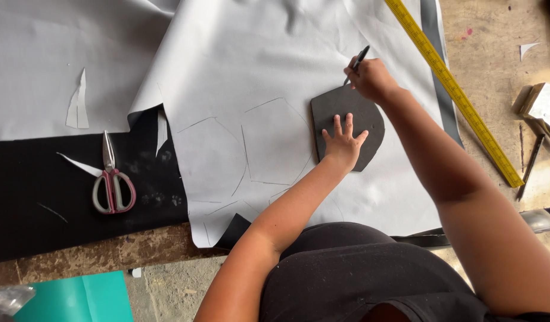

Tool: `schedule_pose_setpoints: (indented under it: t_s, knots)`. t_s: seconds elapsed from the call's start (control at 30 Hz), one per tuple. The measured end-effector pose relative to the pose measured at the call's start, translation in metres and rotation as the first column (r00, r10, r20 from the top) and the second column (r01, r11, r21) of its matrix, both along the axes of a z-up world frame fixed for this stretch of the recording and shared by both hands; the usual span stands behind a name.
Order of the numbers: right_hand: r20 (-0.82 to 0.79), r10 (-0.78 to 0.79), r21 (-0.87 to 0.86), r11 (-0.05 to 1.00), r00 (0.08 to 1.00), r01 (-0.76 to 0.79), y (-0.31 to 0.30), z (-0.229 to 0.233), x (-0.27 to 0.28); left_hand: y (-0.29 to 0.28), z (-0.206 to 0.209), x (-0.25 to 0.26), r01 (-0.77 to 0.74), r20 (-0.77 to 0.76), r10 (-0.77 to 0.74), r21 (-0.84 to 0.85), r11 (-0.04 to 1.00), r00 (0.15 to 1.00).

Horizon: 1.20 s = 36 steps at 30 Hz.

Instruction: The person uses a dark template to trace multiple shapes onto a large sheet of white fabric with a pen. After tracing, they use scissors to cut out the marked shapes from the fabric.

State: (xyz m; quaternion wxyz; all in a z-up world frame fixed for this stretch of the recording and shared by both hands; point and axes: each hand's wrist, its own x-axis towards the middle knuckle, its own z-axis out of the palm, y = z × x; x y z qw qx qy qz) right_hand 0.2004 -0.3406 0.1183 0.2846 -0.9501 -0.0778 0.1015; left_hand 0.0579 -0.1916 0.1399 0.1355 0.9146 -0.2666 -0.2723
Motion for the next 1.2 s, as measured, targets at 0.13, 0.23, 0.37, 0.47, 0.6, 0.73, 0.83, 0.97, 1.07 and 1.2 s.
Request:
schedule_pose_setpoints:
  t_s: [0.13,0.23,0.37,0.47,0.6,0.73,0.83,0.97,1.07,1.2]
  knots:
    - [-0.056,0.004,0.181,0.984,0.998,0.007,0.039,-0.017,-0.01,-0.011,-0.021,0.002,0.01,-0.011,-0.009,0.032,0.999,1.0]
    - [0.068,0.115,0.039,0.992,0.991,-0.118,0.05,-0.015,-0.013,-0.01,-0.019,0.004,0.009,-0.008,-0.008,0.04,0.999,1.0]
    - [0.031,-0.073,0.091,0.993,0.997,0.07,-0.011,-0.02,-0.004,-0.003,0.0,0.005,0.047,-0.057,-0.042,0.086,0.995,0.997]
    - [0.065,-0.157,0.083,0.985,0.985,0.152,-0.036,-0.023,-0.001,-0.006,-0.001,0.006,0.051,-0.057,-0.046,0.094,0.994,0.997]
    - [0.085,-0.179,0.105,0.98,0.98,0.169,-0.037,-0.035,-0.013,-0.009,-0.011,0.007,0.057,-0.033,-0.054,0.093,0.994,0.998]
    - [0.077,-0.235,0.082,0.97,0.969,0.229,-0.053,-0.027,-0.061,-0.011,-0.019,0.009,0.097,-0.042,-0.092,0.12,0.988,0.995]
    - [0.097,-0.298,0.013,0.954,0.95,0.298,-0.064,-0.025,-0.122,-0.014,-0.029,0.013,0.111,-0.039,-0.107,0.133,0.985,0.993]
    - [0.374,-0.269,-0.057,0.949,0.888,0.311,-0.044,-0.037,-0.223,-0.015,-0.02,0.014,0.099,-0.054,-0.092,0.134,0.986,0.994]
    - [0.38,-0.297,0.004,0.948,0.876,0.319,-0.001,-0.029,-0.274,-0.016,-0.024,0.015,0.109,-0.039,-0.104,0.139,0.984,0.994]
    - [0.352,-0.337,-0.036,0.927,0.873,0.373,-0.013,-0.047,-0.261,-0.016,-0.027,0.016,0.112,-0.025,-0.109,0.146,0.983,0.994]
